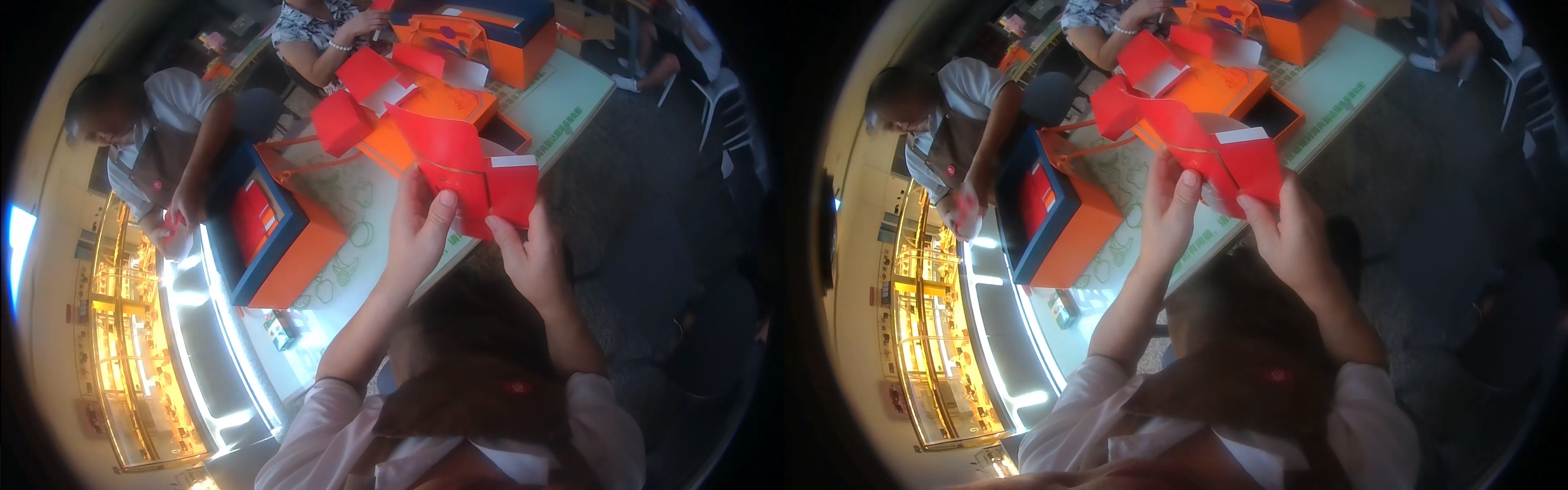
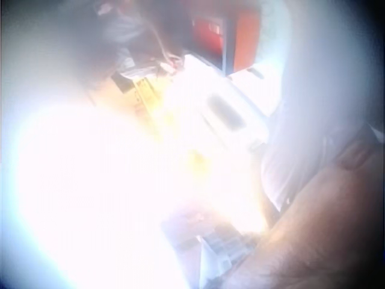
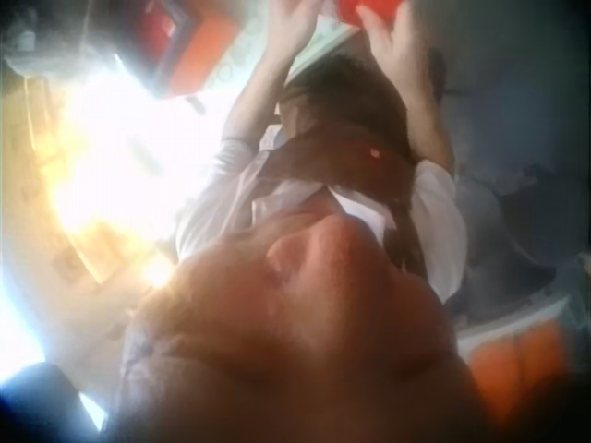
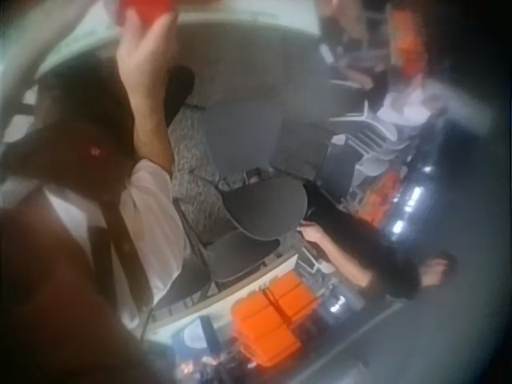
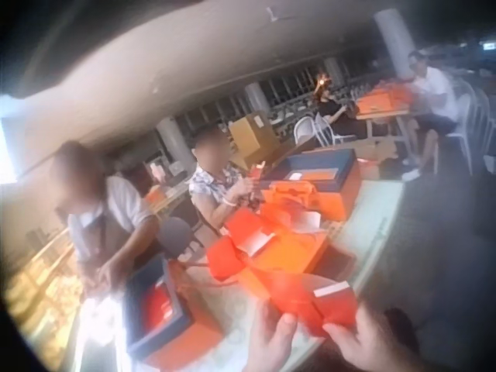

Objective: The person assembles small red and orange paper boxes by folding and tucking flaps. They place the finished boxes into larger orange boxes on the table.

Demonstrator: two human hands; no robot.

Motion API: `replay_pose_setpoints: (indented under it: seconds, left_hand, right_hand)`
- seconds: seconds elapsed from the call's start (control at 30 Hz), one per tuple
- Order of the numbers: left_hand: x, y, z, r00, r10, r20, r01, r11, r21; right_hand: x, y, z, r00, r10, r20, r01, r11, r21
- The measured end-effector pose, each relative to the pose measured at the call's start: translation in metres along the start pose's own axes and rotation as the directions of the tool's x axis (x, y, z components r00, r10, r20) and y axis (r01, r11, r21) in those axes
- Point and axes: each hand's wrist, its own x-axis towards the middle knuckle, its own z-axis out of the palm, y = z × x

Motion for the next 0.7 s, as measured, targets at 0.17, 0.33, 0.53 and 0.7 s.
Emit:
replay_pose_setpoints:
  seconds: [0.17,0.33,0.53,0.7]
  left_hand:
    - [-0.001,0.008,0.004,0.993,0.045,0.113,-0.055,0.995,0.089]
    - [-0.006,0.012,-0.001,0.971,-0.035,0.235,0.008,0.993,0.114]
    - [-0.006,0.004,-0.003,0.964,-0.070,0.257,0.035,0.990,0.140]
    - [-0.010,0.016,-0.009,0.970,-0.166,0.179,0.183,0.980,-0.081]
  right_hand:
    - [-0.004,0.007,0.004,0.997,0.052,-0.049,-0.047,0.994,0.096]
    - [-0.008,0.005,0.010,0.993,0.115,0.031,-0.118,0.983,0.139]
    - [-0.012,-0.007,0.018,0.979,0.137,0.154,-0.144,0.989,0.035]
    - [-0.011,-0.011,0.014,0.977,0.059,0.206,-0.093,0.983,0.159]
